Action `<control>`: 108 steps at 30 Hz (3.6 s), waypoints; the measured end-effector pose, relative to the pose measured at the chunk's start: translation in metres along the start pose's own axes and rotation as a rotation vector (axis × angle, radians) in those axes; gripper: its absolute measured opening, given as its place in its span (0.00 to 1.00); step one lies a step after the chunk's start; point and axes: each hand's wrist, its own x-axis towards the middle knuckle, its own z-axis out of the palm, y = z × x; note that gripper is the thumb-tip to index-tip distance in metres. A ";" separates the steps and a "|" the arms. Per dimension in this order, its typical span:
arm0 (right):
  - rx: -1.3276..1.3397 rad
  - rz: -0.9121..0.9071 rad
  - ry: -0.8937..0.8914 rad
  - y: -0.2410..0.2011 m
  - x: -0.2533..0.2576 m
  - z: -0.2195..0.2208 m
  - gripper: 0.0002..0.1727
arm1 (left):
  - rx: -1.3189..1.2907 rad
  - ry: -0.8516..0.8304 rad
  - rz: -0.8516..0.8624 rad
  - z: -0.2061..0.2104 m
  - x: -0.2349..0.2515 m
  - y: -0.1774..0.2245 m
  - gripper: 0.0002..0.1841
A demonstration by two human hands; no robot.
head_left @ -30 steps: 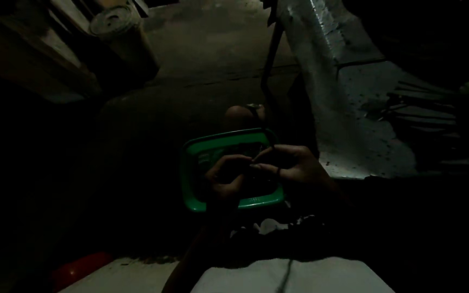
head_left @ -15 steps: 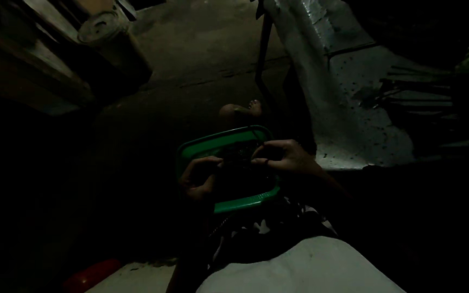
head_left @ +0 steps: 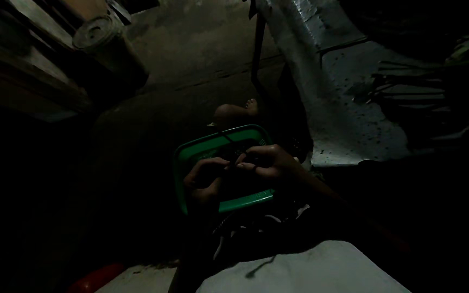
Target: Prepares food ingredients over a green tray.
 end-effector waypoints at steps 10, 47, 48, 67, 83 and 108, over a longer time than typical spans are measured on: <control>-0.041 -0.067 0.041 0.003 0.000 -0.002 0.10 | -0.024 -0.018 0.044 0.001 0.003 -0.004 0.09; -0.193 -0.211 0.534 -0.041 -0.046 -0.082 0.19 | 0.441 -0.289 0.354 0.102 0.019 0.014 0.10; -0.207 -0.220 0.543 -0.040 -0.046 -0.081 0.18 | 0.445 -0.285 0.330 0.102 0.019 0.015 0.11; -0.273 -0.231 0.603 -0.047 -0.035 -0.034 0.17 | 0.535 -0.083 0.461 0.105 0.019 0.017 0.07; -0.298 -0.385 0.456 -0.032 -0.053 -0.054 0.13 | 0.670 -0.089 0.545 0.087 0.023 0.023 0.09; 0.051 -0.325 0.378 -0.053 -0.060 -0.051 0.08 | 0.110 -0.629 0.119 0.056 0.010 0.048 0.18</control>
